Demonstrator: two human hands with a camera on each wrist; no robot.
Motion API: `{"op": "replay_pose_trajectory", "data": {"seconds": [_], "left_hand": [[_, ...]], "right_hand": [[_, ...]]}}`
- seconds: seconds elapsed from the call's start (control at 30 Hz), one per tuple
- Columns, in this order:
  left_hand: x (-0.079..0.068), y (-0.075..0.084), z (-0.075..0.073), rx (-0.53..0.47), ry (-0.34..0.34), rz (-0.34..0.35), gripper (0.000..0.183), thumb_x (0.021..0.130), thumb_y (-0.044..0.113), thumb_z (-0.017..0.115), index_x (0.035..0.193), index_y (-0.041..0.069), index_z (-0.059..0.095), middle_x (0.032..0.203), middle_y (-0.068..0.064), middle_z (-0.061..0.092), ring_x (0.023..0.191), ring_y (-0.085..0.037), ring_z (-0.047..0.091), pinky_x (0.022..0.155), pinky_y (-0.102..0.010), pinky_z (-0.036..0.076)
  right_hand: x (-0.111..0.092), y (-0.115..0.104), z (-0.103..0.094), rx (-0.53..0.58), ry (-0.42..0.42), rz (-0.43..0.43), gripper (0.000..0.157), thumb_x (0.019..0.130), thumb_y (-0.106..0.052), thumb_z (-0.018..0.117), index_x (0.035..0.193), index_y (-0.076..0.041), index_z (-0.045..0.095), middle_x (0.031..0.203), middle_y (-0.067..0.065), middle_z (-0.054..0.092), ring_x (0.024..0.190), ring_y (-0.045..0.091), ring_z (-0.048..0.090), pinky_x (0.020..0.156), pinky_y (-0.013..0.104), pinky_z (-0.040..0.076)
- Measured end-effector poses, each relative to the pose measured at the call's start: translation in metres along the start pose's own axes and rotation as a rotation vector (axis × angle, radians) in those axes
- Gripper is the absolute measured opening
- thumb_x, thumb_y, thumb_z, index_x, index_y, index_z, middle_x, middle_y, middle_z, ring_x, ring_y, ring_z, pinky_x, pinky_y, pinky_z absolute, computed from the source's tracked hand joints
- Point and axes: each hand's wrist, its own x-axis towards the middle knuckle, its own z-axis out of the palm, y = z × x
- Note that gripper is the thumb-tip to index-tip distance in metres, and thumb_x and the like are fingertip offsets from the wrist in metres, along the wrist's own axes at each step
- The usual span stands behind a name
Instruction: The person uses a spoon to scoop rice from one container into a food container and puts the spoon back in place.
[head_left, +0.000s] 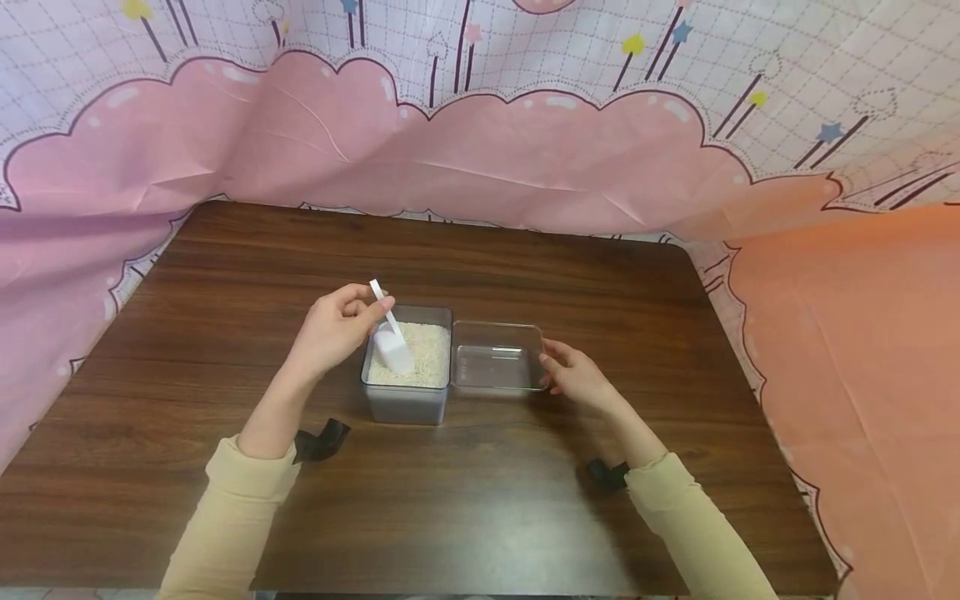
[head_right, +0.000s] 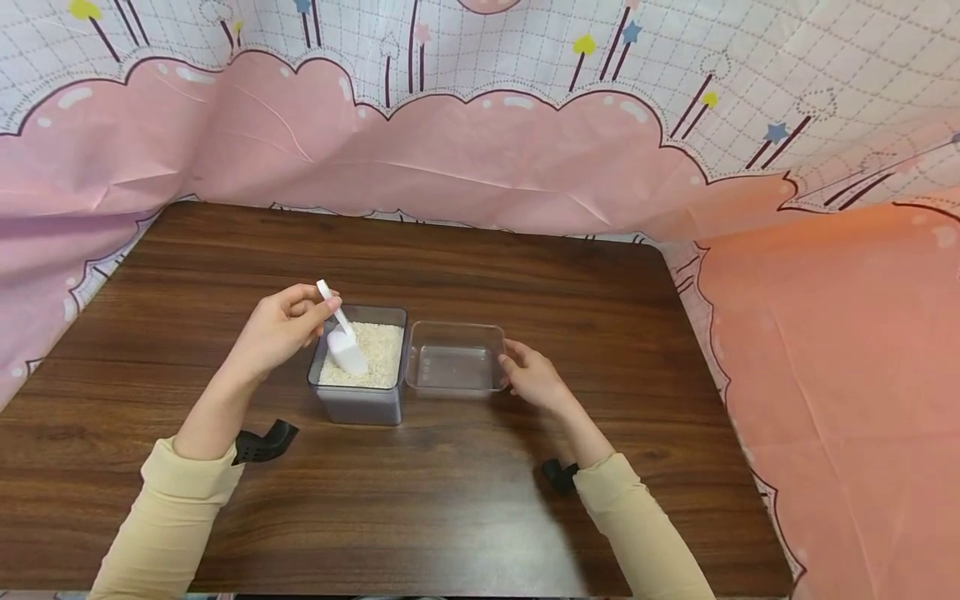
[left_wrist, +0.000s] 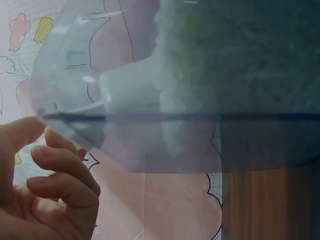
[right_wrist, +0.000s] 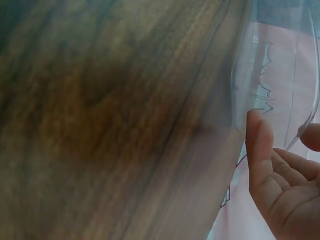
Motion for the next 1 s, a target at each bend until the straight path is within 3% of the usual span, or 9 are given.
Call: {"op": "replay_pose_trajectory", "data": {"seconds": [0.17,0.37,0.47,0.7,1.0], "left_hand": [[0.001,-0.004,0.003,-0.041,-0.003,0.033,0.037,0.099,0.038,0.058,0.108,0.002,0.056,0.066,-0.005,0.055,0.053,-0.009,0.042,0.048,-0.024,0.029],[-0.002,-0.004,0.006,-0.077,0.015,0.111,0.022,0.1,0.018,0.054,0.108,-0.002,0.057,0.074,-0.008,0.059,0.061,-0.011,0.055,0.055,-0.021,0.046],[-0.005,-0.005,0.007,-0.087,0.051,0.167,0.018,0.098,0.01,0.052,0.107,-0.004,0.059,0.077,-0.012,0.063,0.063,-0.011,0.059,0.057,-0.021,0.049],[-0.01,-0.004,0.009,-0.042,0.155,0.291,0.016,0.094,0.003,0.049,0.104,-0.004,0.06,0.082,-0.016,0.068,0.064,-0.016,0.062,0.056,-0.021,0.048],[-0.006,-0.004,0.011,0.012,0.187,0.317,0.017,0.094,0.006,0.047,0.104,-0.001,0.058,0.092,-0.018,0.071,0.069,-0.021,0.063,0.055,-0.023,0.046]], "right_hand": [[-0.001,0.0,0.003,-0.002,0.02,-0.011,0.048,0.104,-0.016,0.045,0.146,0.005,0.036,0.136,0.027,0.051,0.086,0.025,0.069,0.073,0.039,0.056],[-0.002,0.0,0.004,-0.025,0.037,-0.011,0.046,0.104,-0.018,0.045,0.144,0.005,0.039,0.119,0.026,0.062,0.083,0.026,0.07,0.071,0.038,0.056],[-0.003,0.001,0.004,-0.04,0.034,-0.006,0.047,0.105,-0.019,0.044,0.145,0.004,0.038,0.11,0.024,0.066,0.082,0.027,0.069,0.071,0.038,0.055],[-0.008,0.0,0.003,-0.048,0.029,0.001,0.047,0.105,-0.02,0.042,0.146,0.002,0.037,0.105,0.022,0.068,0.084,0.029,0.068,0.074,0.039,0.054],[-0.007,0.0,0.005,-0.053,0.034,-0.003,0.047,0.105,-0.019,0.043,0.146,0.004,0.037,0.106,0.022,0.069,0.084,0.028,0.068,0.072,0.036,0.054]]}}
